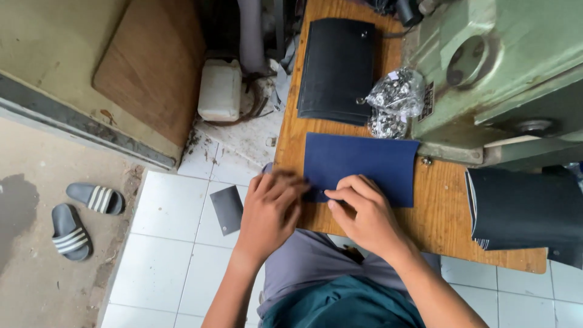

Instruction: The person attaches snap fasteners to leather pieces at a workbench. They pick up a leather piece, place a snap component through a hole, align it under a green hand-press machine, pull the press lever to set the fastener, then set the piece aside and repeat on additional black, green, and blue leather pieces.

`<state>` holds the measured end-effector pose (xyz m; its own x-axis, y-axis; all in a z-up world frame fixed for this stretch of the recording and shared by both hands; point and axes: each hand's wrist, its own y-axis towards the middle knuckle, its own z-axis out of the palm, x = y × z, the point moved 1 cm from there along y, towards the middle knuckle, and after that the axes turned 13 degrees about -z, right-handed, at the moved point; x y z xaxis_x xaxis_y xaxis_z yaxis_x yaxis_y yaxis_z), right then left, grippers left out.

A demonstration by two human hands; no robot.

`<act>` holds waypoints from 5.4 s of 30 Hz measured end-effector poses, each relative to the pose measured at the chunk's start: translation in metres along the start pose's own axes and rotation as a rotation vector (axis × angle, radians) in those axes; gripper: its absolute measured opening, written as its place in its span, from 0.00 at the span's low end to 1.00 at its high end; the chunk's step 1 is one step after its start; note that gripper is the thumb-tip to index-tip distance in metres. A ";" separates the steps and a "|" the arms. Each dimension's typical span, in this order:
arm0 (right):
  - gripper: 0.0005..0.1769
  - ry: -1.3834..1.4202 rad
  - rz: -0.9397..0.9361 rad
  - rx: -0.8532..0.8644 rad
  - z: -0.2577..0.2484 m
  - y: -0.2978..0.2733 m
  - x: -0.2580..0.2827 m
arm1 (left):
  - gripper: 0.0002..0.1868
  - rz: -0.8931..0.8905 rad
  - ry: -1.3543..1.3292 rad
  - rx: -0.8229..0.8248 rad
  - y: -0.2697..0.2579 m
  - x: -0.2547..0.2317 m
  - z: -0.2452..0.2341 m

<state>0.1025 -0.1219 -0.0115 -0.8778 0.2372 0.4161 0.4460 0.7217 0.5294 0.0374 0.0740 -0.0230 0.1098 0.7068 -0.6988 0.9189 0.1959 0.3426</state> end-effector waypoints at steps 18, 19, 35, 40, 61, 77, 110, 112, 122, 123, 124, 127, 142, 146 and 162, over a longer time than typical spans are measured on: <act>0.18 -0.004 0.822 0.686 -0.022 0.066 -0.014 | 0.13 -0.209 0.083 0.122 0.018 -0.002 0.022; 0.17 0.014 0.834 0.707 -0.023 0.069 -0.013 | 0.13 -0.246 0.076 0.157 0.018 -0.003 0.022; 0.16 0.407 0.866 0.694 0.004 0.040 -0.067 | 0.16 -0.277 0.246 0.137 0.004 -0.009 0.033; 0.12 0.405 0.877 0.712 0.006 0.040 -0.065 | 0.16 -0.224 0.315 0.056 -0.004 -0.007 0.044; 0.21 0.037 0.816 0.874 -0.017 0.066 -0.039 | 0.38 -0.761 0.029 0.224 0.019 -0.006 0.025; 0.21 0.007 0.520 0.921 -0.007 0.041 -0.004 | 0.19 -0.701 -0.255 -0.092 -0.062 -0.037 0.009; 0.20 -0.059 0.346 1.247 0.008 0.082 -0.015 | 0.19 -0.974 -0.655 -0.157 -0.089 -0.030 0.041; 0.20 -0.059 0.348 1.242 0.009 0.081 -0.015 | 0.18 -0.977 -0.689 -0.193 -0.092 -0.030 0.049; 0.23 -0.092 0.319 1.069 0.006 0.071 -0.005 | 0.13 -1.025 -0.934 -0.313 -0.106 -0.027 0.079; 0.23 -0.095 0.313 1.062 0.006 0.072 -0.007 | 0.13 -1.017 -0.931 -0.317 -0.106 -0.025 0.082; 0.22 -0.094 0.341 1.101 0.006 0.071 -0.008 | 0.14 -1.029 -0.910 -0.350 -0.107 -0.023 0.085; 0.21 -0.066 0.357 1.099 0.003 0.066 -0.012 | 0.16 -1.047 -0.890 -0.342 -0.107 -0.023 0.077; 0.20 0.050 -0.255 0.333 0.002 -0.009 -0.014 | 0.16 -0.806 -0.694 -0.083 -0.092 -0.037 0.011; 0.15 -0.160 -0.404 0.162 0.015 -0.026 -0.012 | 0.10 -0.347 -0.561 -0.139 -0.087 -0.029 0.002; 0.16 -0.096 0.057 -0.093 -0.051 -0.059 0.002 | 0.02 -0.205 -0.498 -0.178 -0.058 -0.032 -0.008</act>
<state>0.0838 -0.1973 -0.0040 -0.8613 0.3405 0.3772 0.5060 0.6428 0.5751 -0.0226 0.0457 -0.0160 0.1415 0.2448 -0.9592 0.8669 0.4372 0.2395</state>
